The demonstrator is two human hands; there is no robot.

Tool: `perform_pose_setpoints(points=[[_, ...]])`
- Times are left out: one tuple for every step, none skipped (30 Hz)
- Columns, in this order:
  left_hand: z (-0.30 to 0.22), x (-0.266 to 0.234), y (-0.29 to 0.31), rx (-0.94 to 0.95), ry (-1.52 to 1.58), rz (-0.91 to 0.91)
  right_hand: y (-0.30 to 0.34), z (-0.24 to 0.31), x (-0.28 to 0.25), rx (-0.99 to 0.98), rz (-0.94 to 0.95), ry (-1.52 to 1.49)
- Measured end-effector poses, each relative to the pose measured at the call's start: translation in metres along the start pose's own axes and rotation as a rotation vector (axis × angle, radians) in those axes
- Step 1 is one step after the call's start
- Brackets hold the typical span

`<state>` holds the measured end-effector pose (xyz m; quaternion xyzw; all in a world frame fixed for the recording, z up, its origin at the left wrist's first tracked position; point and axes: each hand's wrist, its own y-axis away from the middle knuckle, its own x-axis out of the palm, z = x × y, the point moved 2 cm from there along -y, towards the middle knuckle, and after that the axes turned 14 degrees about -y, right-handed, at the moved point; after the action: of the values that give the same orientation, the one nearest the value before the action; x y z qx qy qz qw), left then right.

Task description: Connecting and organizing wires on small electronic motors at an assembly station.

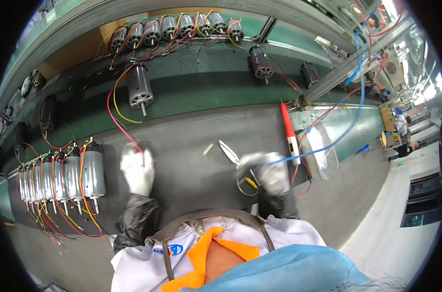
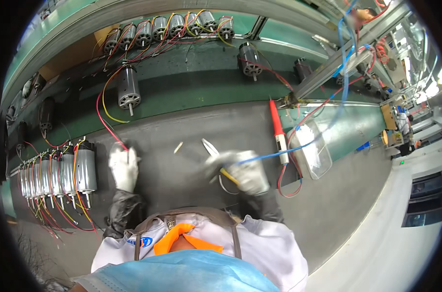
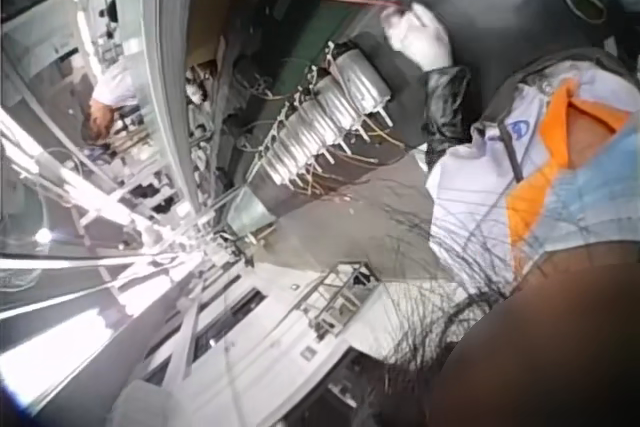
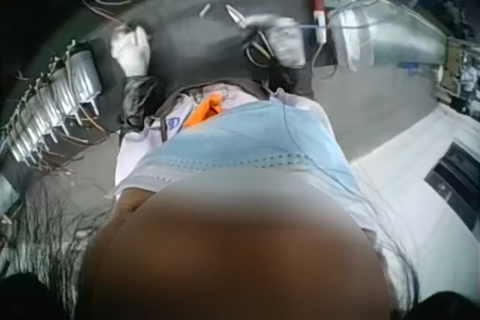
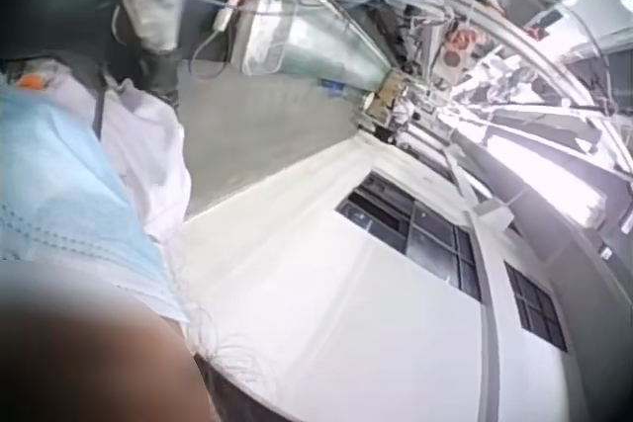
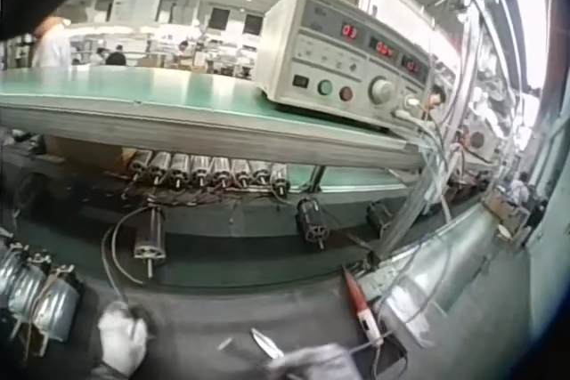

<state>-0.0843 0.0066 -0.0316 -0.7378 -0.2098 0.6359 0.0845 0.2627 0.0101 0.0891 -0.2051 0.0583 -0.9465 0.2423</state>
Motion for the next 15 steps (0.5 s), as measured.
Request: perform_pose_setpoints(points=[[0.014,-0.014,0.001,-0.003,-0.225,-0.100,-0.005,0.011,-0.009,0.040,-0.238,0.146],[0.016,-0.045,-0.003,0.008,-0.446,-0.193,-0.007,0.022,-0.025,0.092,-0.483,0.295],[0.017,-0.061,-0.001,0.024,-0.456,-0.168,0.005,0.010,-0.067,0.227,-0.561,0.550],[0.014,-0.072,0.001,0.031,-0.432,-0.230,0.016,-0.011,-0.104,0.367,-0.625,0.808],[0.005,-0.076,0.002,0.023,-0.406,-0.296,0.008,-0.016,-0.109,0.387,-0.623,0.802],[-0.005,-0.075,0.002,0.017,-0.376,-0.363,0.000,-0.017,-0.107,0.350,-0.505,0.818],[-0.020,-0.071,0.004,0.156,-0.158,-0.326,-0.009,-0.016,-0.102,0.316,-0.381,0.821],[-0.037,-0.067,0.007,0.287,0.057,-0.281,-0.019,-0.016,-0.095,0.280,-0.255,0.813],[-0.057,-0.054,0.008,0.440,0.138,0.003,-0.041,-0.012,-0.089,0.190,-0.273,0.920],[-0.080,-0.033,0.011,0.585,0.228,0.282,-0.070,-0.011,-0.092,0.091,-0.293,1.038],[-0.104,-0.017,0.018,0.702,0.490,0.196,-0.097,-0.014,-0.107,-0.051,-0.320,1.214],[-0.133,-0.014,0.011,0.852,0.434,0.248,-0.126,-0.018,-0.129,-0.201,-0.349,1.388],[-0.159,-0.015,0.007,1.005,0.372,0.300,-0.151,-0.022,-0.152,-0.069,-0.407,1.582],[-0.176,-0.009,0.008,1.031,0.421,0.295,-0.170,-0.023,-0.177,0.071,-0.469,1.773],[-0.189,-0.001,0.008,1.057,0.469,0.283,-0.188,-0.030,-0.202,0.060,-0.477,1.774]])
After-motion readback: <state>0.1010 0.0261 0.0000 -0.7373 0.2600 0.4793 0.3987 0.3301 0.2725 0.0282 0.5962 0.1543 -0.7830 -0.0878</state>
